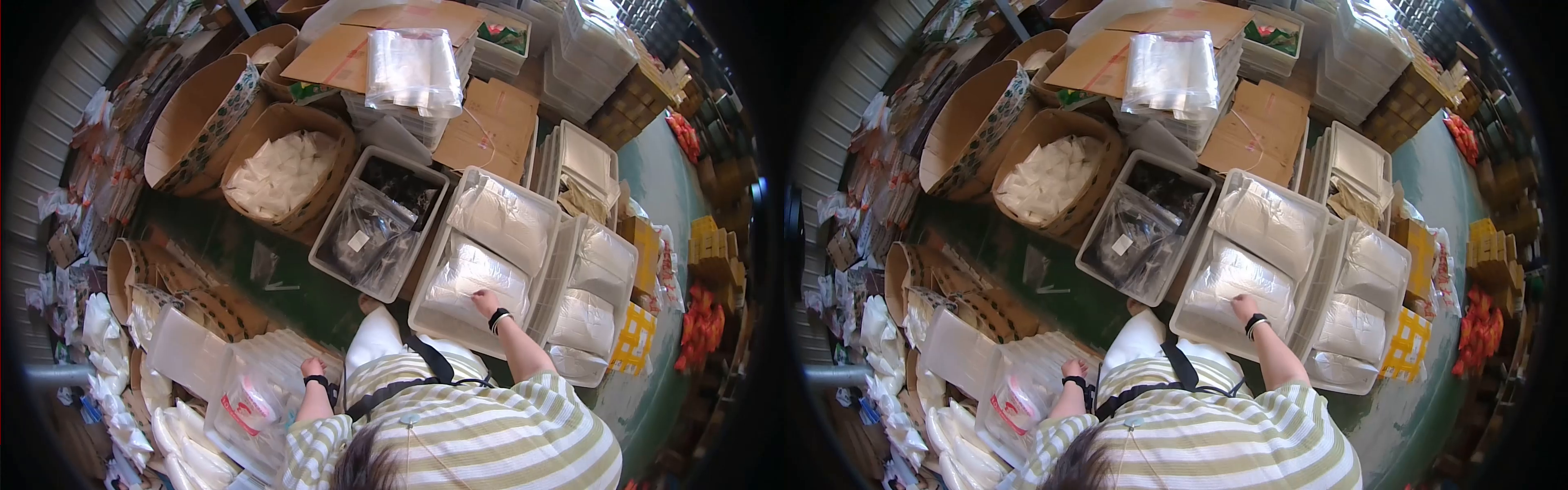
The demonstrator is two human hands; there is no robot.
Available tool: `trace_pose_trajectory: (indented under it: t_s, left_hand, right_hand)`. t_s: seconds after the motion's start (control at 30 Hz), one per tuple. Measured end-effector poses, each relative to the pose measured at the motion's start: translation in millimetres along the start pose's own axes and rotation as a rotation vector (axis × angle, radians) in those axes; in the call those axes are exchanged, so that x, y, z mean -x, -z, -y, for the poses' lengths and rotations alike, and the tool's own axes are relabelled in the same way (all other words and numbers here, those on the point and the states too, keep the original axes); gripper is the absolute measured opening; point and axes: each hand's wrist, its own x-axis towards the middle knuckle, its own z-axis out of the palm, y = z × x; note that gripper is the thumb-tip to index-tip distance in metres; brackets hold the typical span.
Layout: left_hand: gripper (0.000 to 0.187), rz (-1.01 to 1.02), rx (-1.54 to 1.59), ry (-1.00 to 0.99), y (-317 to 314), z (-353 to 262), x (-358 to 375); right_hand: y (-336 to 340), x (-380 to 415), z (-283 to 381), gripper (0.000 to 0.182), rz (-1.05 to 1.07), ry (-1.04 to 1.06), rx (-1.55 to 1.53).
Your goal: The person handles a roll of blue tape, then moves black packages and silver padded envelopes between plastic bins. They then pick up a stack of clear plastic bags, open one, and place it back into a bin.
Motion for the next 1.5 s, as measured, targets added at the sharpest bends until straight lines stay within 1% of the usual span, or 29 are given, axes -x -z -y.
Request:
trace_pose_trajectory:
  t_s: [0.07, 0.1, 0.13, 0.2, 0.27, 0.3, 0.33, 0.4, 0.43, 0.47, 0.53, 0.57, 0.63, 0.67, 0.73, 0.77, 0.87, 0.93, 0.97, 1.0, 1.07, 1.13, 1.17, 1.23, 1.27, 1.3, 1.33, 1.43, 1.5]
  left_hand:
    - [0.010, 0.011, 0.010, -0.009, -4, -6, -10]
    - [0.009, 0.049, 0.000, -0.003, -12, -15, -13]
    - [0.009, 0.087, -0.013, 0.003, -22, -26, -15]
    - [0.008, 0.206, -0.060, -0.011, -44, -50, -26]
    - [0.008, 0.295, -0.250, -0.192, -69, -73, -59]
    - [0.008, 0.344, -0.284, -0.245, -78, -93, -74]
    - [0.008, 0.395, -0.319, -0.298, -86, -115, -90]
    - [0.014, 0.349, -0.399, -0.443, -101, -157, -127]
    - [0.014, 0.332, -0.433, -0.504, -109, -173, -151]
    - [0.014, 0.317, -0.468, -0.562, -116, -187, -170]
    - [0.014, 0.358, -0.467, -0.602, -124, -238, -177]
    - [0.014, 0.366, -0.497, -0.644, -127, -266, -172]
    - [0.020, 0.400, -0.575, -0.687, -141, -310, -174]
    - [0.023, 0.398, -0.600, -0.758, -153, -323, -185]
    - [0.028, 0.382, -0.627, -0.888, -183, -342, -202]
    - [0.039, 0.452, -0.667, -0.851, -197, -361, -200]
    - [0.049, 0.384, -0.669, -0.996, -252, -398, -191]
    - [0.058, 0.385, -0.724, -0.947, -287, -425, -182]
    - [0.061, 0.342, -0.839, -0.923, -306, -430, -188]
    - [0.061, 0.287, -0.917, -0.974, -322, -435, -192]
    - [0.061, 0.175, -1.064, -1.063, -346, -441, -195]
    - [0.055, 0.210, -1.169, -1.118, -367, -444, -212]
    - [0.052, 0.222, -1.175, -1.129, -379, -440, -227]
    - [0.046, 0.265, -1.164, -1.135, -396, -441, -237]
    - [0.043, 0.292, -1.154, -1.121, -396, -441, -235]
    - [0.040, 0.311, -1.148, -1.101, -394, -444, -233]
    - [0.038, 0.281, -1.153, -1.170, -393, -443, -233]
    - [0.032, 0.192, -1.105, -1.387, -393, -445, -236]
    - [0.030, 0.205, -1.133, -1.372, -393, -448, -237]
  right_hand:
    - [11, -13, 32, 0.029, -0.066, 0.066, 0.052]
    - [7, -33, 38, 0.028, -0.094, 0.041, -0.048]
    - [7, -51, 47, 0.027, -0.079, 0.083, -0.036]
    - [-3, -89, 68, 0.025, -0.084, 0.132, -0.212]
    - [-4, -96, 118, 0.024, -0.050, 0.081, -0.360]
    - [-9, -98, 139, 0.023, -0.045, 0.047, -0.513]
    - [-19, -107, 150, 0.022, -0.074, 0.047, -0.467]
    - [-47, -123, 169, 0.021, -0.136, 0.047, -0.366]
    - [-69, -137, 166, 0.021, -0.151, 0.023, -0.408]
    - [-81, -138, 179, 0.022, -0.117, 0.067, -0.353]
    - [-103, -137, 213, 0.025, -0.101, -0.108, -0.277]
    - [-123, -154, 211, 0.027, -0.172, -0.018, -0.205]
    - [-130, -159, 250, 0.030, -0.196, -0.073, -0.174]
    - [-135, -171, 261, 0.030, -0.247, 0.004, -0.201]
    - [-128, -183, 303, 0.029, -0.236, 0.039, -0.278]
    - [-130, -200, 313, 0.029, -0.231, 0.037, -0.300]
    - [-130, -251, 339, 0.029, -0.272, 0.066, -0.237]
    - [-120, -272, 365, 0.028, -0.300, 0.033, -0.175]
    - [-129, -315, 341, 0.028, -0.292, 0.129, 0.060]
    - [-141, -355, 310, 0.028, -0.274, 0.218, 0.297]
    - [-132, -392, 294, 0.028, -0.296, 0.246, 0.473]
    - [-116, -413, 306, 0.027, -0.328, 0.225, 0.458]
    - [-97, -400, 335, 0.027, -0.345, 0.186, 0.360]
    - [-84, -422, 348, 0.029, -0.560, 0.173, 0.115]
    - [-85, -435, 353, 0.031, -0.745, 0.194, -0.037]
    - [-69, -432, 376, 0.034, -0.593, 0.182, 0.264]
    - [-63, -441, 384, 0.033, -0.560, 0.211, 0.354]
    - [-52, -464, 392, 0.032, -0.639, 0.330, 0.438]
    - [-51, -474, 396, 0.031, -0.723, 0.413, 0.453]
